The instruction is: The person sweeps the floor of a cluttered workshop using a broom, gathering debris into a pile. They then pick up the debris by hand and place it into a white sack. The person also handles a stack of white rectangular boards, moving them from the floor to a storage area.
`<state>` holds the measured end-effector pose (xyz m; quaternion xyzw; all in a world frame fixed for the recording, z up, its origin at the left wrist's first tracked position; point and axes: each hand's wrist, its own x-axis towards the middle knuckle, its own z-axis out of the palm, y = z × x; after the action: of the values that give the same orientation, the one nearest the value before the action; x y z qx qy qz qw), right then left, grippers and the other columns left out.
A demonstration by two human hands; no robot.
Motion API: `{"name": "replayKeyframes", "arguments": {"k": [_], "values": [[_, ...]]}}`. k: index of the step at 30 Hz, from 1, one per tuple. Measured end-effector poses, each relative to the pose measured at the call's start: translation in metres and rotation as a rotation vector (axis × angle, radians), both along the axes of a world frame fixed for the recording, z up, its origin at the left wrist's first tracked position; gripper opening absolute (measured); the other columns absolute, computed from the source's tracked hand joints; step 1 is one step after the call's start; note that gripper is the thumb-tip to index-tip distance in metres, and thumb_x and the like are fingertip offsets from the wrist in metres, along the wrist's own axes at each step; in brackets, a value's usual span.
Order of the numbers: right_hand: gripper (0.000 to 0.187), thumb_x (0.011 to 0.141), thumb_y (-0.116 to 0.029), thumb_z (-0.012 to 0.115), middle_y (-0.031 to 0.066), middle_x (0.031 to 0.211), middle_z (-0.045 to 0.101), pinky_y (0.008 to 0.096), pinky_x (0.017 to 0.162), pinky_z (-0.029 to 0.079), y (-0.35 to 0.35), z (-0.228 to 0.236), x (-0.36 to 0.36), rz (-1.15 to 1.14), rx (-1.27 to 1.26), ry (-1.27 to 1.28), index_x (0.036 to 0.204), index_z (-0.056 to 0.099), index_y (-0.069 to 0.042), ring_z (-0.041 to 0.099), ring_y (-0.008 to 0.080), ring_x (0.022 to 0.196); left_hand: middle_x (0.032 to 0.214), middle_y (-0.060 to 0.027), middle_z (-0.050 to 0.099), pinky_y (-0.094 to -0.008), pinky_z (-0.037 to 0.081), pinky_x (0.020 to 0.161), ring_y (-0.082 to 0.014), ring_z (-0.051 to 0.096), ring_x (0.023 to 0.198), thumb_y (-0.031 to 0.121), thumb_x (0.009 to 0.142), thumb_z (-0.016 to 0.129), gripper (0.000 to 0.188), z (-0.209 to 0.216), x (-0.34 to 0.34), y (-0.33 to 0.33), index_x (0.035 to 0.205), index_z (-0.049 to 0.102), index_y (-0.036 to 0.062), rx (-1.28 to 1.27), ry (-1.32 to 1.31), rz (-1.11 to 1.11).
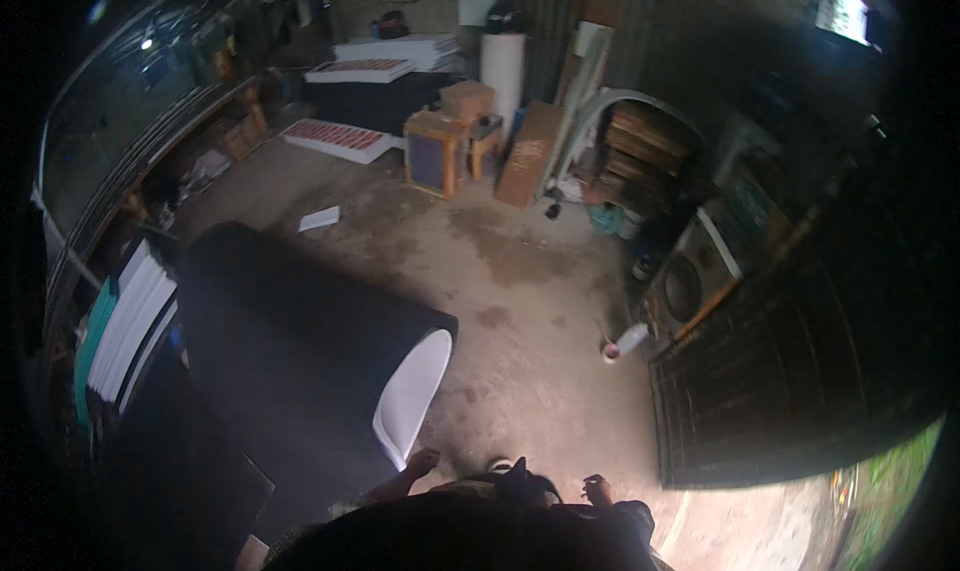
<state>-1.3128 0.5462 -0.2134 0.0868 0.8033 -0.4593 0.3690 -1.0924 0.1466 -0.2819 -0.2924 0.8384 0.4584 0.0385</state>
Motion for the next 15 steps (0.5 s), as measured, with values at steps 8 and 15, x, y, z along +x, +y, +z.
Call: {"name": "replayKeyframes", "arguments": {"k": [8, 15], "values": [[0.014, 0.071, -0.012, 0.051, 0.0128, 0.066, 0.055, 0.037, 0.05, 0.045, -0.119, -0.03, -0.22, 0.075, -0.014, -0.069, 0.082, 0.052, -0.003, 0.055, 0.0216, 0.061, 0.082, -0.0076, 0.056, -0.0277, 0.043, 0.061, -0.0167, 0.053, 0.07, 0.017, 0.073, 0.054, 0.025, 0.064, -0.227, -0.091, 0.096, 0.053, 0.007, 0.083, 0.239, 0.157], [0.022, 0.071, -0.021, 0.048, 0.0119, 0.07, 0.055, 0.0435, 0.059, 0.044, -0.282, -0.089, -0.485, 0.304, -0.408, -0.555, 0.087, 0.051, -0.006, 0.054, 0.025, 0.069, 0.078, -0.0079, 0.058, -0.0289, 0.044, 0.061, -0.0189, 0.055, 0.067, 0.021, 0.073, 0.054, 0.023, 0.014, -0.3, -0.171, 0.093, 0.054, 0.0087, 0.192, -0.006, 0.49]]}}
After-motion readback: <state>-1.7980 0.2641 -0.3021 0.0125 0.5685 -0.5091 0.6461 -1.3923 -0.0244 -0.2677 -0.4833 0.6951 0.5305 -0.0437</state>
